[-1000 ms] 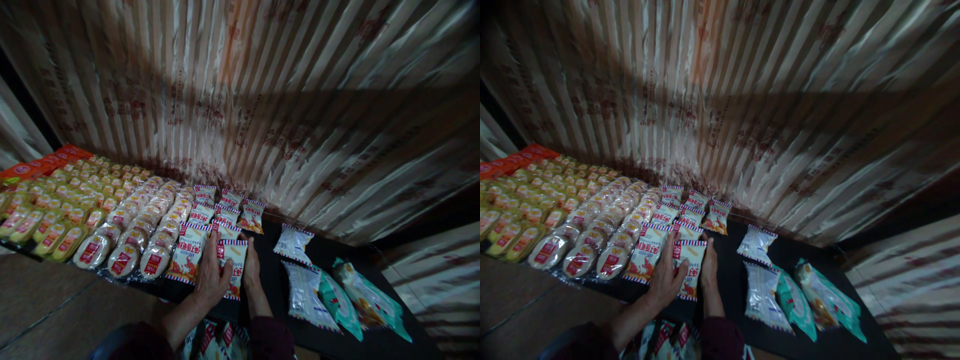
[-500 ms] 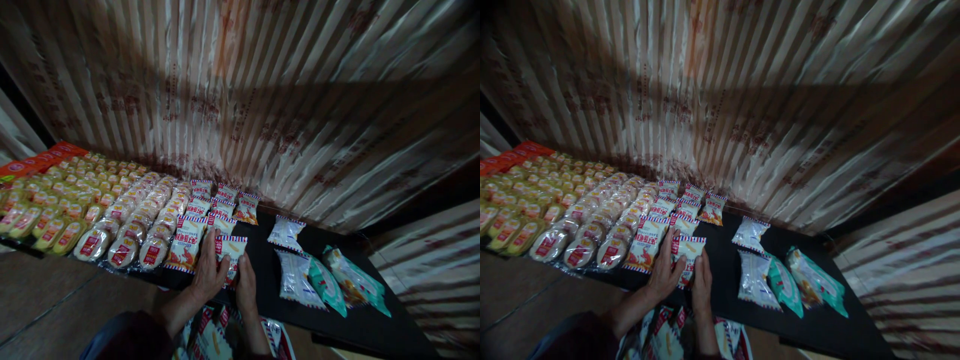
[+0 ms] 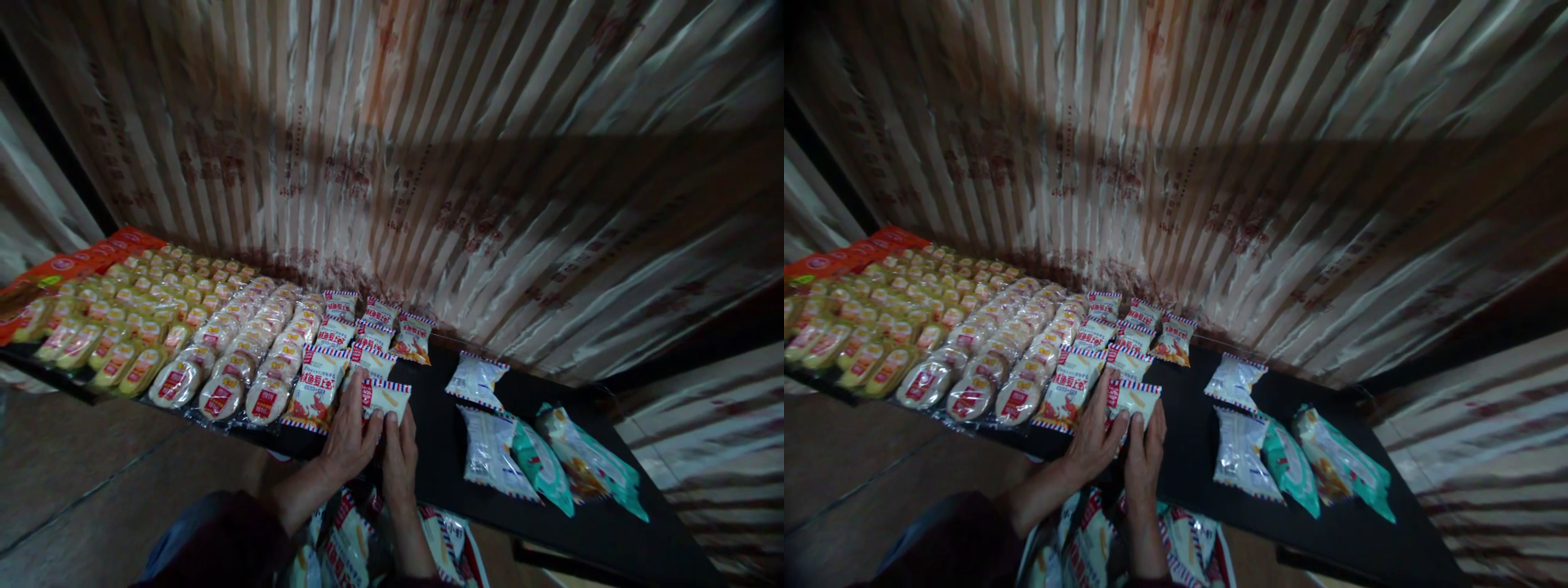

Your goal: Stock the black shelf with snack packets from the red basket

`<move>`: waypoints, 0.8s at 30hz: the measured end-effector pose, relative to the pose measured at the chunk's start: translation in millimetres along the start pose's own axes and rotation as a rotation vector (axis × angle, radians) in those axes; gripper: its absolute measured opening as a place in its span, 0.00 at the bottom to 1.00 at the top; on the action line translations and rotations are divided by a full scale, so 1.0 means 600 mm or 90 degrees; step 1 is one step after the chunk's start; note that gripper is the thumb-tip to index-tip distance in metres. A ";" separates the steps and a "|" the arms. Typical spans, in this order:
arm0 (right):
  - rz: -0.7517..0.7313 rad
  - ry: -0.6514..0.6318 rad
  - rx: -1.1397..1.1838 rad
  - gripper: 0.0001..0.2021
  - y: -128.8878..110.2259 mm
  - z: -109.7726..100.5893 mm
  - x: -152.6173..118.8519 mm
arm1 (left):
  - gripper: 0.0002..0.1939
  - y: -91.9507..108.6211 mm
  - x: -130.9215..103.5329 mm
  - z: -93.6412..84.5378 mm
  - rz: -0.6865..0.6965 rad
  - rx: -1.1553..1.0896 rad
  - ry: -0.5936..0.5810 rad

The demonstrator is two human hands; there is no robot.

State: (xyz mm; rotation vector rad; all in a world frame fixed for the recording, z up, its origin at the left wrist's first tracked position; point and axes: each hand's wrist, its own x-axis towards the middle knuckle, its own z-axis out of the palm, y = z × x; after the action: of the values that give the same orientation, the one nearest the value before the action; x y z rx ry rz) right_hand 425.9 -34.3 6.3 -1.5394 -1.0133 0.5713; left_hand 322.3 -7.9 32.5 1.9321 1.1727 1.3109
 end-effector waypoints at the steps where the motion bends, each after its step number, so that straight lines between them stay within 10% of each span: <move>1: 0.010 0.005 0.004 0.31 -0.005 0.000 -0.004 | 0.34 0.002 0.000 -0.002 0.000 -0.005 -0.005; 24: -0.279 -0.002 -0.163 0.27 -0.058 0.121 -0.111 | 0.34 -0.053 -0.015 -0.139 0.001 0.114 0.067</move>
State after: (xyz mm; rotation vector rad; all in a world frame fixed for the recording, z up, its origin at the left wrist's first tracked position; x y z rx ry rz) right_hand 322.9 -52.2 10.9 -1.4693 -1.4188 0.1395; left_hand 232.9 -4.0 35.8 2.0096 1.3820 1.3627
